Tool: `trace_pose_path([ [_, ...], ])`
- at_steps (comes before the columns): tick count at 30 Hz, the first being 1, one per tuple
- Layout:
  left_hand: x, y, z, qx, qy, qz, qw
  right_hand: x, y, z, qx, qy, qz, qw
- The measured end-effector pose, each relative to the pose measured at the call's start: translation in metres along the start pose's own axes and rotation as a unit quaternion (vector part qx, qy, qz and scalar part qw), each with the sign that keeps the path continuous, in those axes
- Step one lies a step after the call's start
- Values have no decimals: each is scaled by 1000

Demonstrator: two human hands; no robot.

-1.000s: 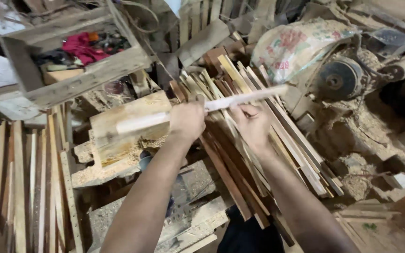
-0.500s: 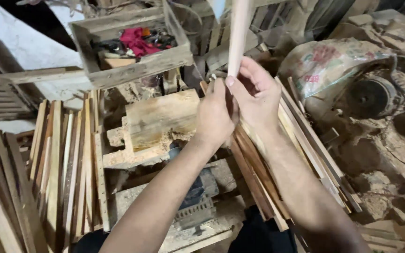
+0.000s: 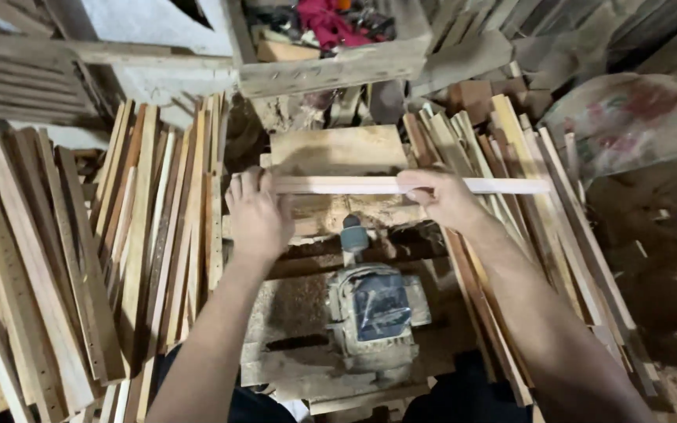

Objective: Processing thin wooden strips by aligning them on a jig and using a stationary machine

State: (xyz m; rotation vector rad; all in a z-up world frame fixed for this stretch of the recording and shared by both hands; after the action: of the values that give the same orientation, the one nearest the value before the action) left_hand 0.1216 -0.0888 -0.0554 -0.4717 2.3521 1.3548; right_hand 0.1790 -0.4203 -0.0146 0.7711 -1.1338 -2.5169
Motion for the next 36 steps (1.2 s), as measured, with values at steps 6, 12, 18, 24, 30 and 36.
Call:
trace_pose_path([
  [6,-8,-41,51,79,-2,57,995,-1,-3,-5,40,-23,27,999],
  [12,-18,-10,-14,61,-3,21,998,-18,-18,28,33,85,-40,995],
  [18,-10,-83,0,73,-20,58,995,-28,-57,0,65,110,-97,987],
  [24,-17,-76,-20,138,-19,79,987,-25,-82,-27,145,111,-124,975],
  [30,-19,-72,-27,131,-20,112,985,-29,-75,-16,178,59,-127,974],
  [36,-24,-60,-34,158,5,114,981,-35,-68,-9,142,63,-134,979],
])
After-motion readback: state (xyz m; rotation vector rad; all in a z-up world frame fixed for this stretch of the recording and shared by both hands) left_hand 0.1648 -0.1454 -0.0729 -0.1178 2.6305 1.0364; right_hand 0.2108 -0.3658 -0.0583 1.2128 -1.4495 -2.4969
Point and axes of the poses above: each hand's wrist, its own x-axis away from the middle knuckle, its own y-axis out of the back of the hand, z = x × y, the point moved 3 cm from there along -x, towards the middle knuckle, and after that the axes turned 15 degrees about x, right-handed, at the moved point
